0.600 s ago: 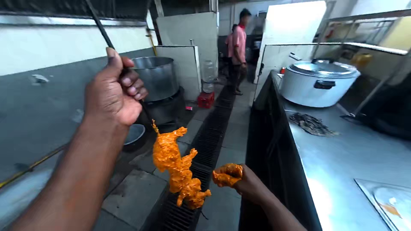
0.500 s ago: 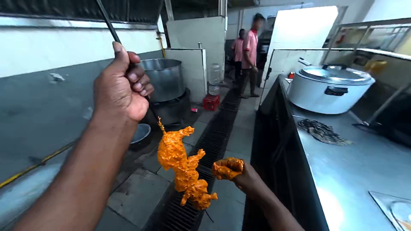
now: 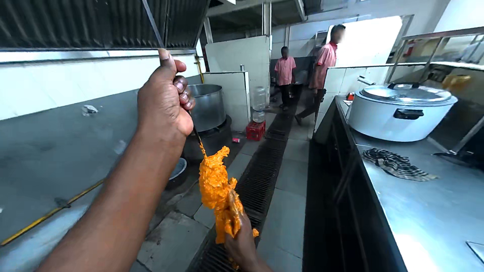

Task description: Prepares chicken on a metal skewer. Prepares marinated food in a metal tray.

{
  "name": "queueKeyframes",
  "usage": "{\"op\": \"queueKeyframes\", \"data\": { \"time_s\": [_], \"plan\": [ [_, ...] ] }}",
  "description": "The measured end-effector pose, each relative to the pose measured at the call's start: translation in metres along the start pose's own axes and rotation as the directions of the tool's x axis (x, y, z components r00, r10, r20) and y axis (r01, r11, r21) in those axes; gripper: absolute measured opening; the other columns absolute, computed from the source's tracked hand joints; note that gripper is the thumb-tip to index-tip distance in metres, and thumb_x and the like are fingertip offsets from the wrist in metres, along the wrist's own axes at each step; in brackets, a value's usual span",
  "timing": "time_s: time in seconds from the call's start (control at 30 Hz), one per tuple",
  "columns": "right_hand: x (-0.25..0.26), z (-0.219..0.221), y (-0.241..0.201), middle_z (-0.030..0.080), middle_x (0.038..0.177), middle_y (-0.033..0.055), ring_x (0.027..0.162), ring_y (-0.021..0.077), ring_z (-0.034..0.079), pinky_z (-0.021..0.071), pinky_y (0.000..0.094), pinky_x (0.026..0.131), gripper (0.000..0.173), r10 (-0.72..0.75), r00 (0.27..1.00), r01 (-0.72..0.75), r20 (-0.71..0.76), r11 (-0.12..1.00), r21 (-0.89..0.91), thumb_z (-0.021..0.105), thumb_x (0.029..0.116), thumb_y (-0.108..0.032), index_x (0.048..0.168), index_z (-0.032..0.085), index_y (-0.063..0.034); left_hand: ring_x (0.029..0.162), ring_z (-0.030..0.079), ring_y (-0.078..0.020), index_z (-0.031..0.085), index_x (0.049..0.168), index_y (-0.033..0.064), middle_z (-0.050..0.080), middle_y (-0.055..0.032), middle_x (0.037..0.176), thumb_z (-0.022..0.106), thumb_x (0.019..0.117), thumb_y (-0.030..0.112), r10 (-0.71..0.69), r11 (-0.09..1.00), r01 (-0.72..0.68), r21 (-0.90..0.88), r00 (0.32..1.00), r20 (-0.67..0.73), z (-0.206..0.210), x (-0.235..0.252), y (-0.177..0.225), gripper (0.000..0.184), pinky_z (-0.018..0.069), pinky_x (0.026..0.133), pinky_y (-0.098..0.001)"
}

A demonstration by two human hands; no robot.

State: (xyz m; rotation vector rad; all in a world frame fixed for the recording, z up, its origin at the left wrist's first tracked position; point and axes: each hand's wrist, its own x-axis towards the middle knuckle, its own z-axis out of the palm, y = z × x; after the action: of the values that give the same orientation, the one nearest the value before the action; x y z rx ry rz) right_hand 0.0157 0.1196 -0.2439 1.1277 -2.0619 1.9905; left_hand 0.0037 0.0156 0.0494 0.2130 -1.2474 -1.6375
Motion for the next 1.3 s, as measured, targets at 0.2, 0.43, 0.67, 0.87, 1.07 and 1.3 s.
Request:
{"op": "queueKeyframes", "data": {
  "time_s": [0.2,0.43,0.67,0.87,1.07,1.3],
  "plan": [
    [0.014,-0.008,0.02,0.073,0.106,0.0183,0.101,0.0094,0.07,0.0544,0.023,0.095,0.031,0.081,0.979,-0.028,-0.189,0.963,0.267,0.065,0.0868,0.0,0.114,0.067,0.0132,0.043,0.034,0.0005,0.054,0.087,0.0236,0.037,0.0132,0.056,0.039,0.1107,0.04,0.005,1.0,-0.005,-0.013,1.0,-0.012,-0.005,-0.002,0.001,0.033,0.033,0.043,-0.0138],
    [0.043,-0.078,0.022,0.07,0.106,0.0133,0.096,0.0168,0.07,0.0602,0.0329,0.088,0.022,0.45,0.893,-0.322,0.0,0.64,0.698,0.053,0.0966,0.007,0.117,0.063,0.007,0.042,0.031,0.0005,0.053,0.082,0.0253,0.035,0.0142,0.054,0.033,0.112,0.041,0.047,0.999,-0.045,-0.02,0.991,0.125,-0.012,0.0,0.001,0.039,0.0308,0.042,-0.0144],
    [0.029,-0.125,0.037,0.071,0.1,0.0125,0.089,0.0158,0.071,0.0612,0.0309,0.083,0.021,0.537,0.844,-0.404,0.01,0.622,0.67,0.054,0.0946,0.011,0.114,0.063,0.0082,0.042,0.032,0.0018,0.053,0.082,0.0251,0.037,0.0146,0.054,0.025,0.1125,0.042,0.093,0.992,-0.064,-0.109,0.951,0.295,-0.025,0.009,0.01,0.045,0.0309,0.041,-0.0131],
    [0.019,-0.128,0.022,0.073,0.102,0.0018,0.094,0.0045,0.069,0.0586,0.0242,0.087,0.022,0.398,0.892,-0.451,0.214,0.81,0.374,0.06,0.0948,-0.002,0.114,0.07,0.0004,0.044,0.039,0.0025,0.053,0.078,0.0216,0.043,0.0119,0.055,0.022,0.1132,0.039,0.162,0.976,-0.074,-0.207,0.879,0.448,-0.041,0.022,0.017,0.051,0.0361,0.043,-0.0105],
    [0.023,-0.115,-0.005,0.073,0.097,0.0009,0.091,-0.0035,0.066,0.055,0.0164,0.085,0.021,0.289,0.956,-0.287,0.048,0.894,0.344,0.063,0.0892,0.001,0.109,0.071,0.0022,0.042,0.038,0.002,0.053,0.076,0.0179,0.041,0.0096,0.054,0.023,0.1132,0.038,0.166,0.965,-0.058,-0.254,0.888,0.429,-0.046,0.034,0.024,0.052,0.034,0.041,-0.0096],
    [0.013,-0.105,0.014,0.073,0.102,0.0017,0.094,-0.0012,0.066,0.0547,0.0198,0.088,0.025,0.339,0.909,-0.404,0.243,0.861,0.308,0.062,0.0906,-0.004,0.114,0.07,0.0004,0.044,0.038,0.0022,0.054,0.083,0.0175,0.042,0.0091,0.057,0.031,0.111,0.022,0.241,0.953,-0.131,-0.274,0.875,0.42,-0.054,0.055,0.032,0.036,0.0319,0.042,-0.0095]
  ]
}}
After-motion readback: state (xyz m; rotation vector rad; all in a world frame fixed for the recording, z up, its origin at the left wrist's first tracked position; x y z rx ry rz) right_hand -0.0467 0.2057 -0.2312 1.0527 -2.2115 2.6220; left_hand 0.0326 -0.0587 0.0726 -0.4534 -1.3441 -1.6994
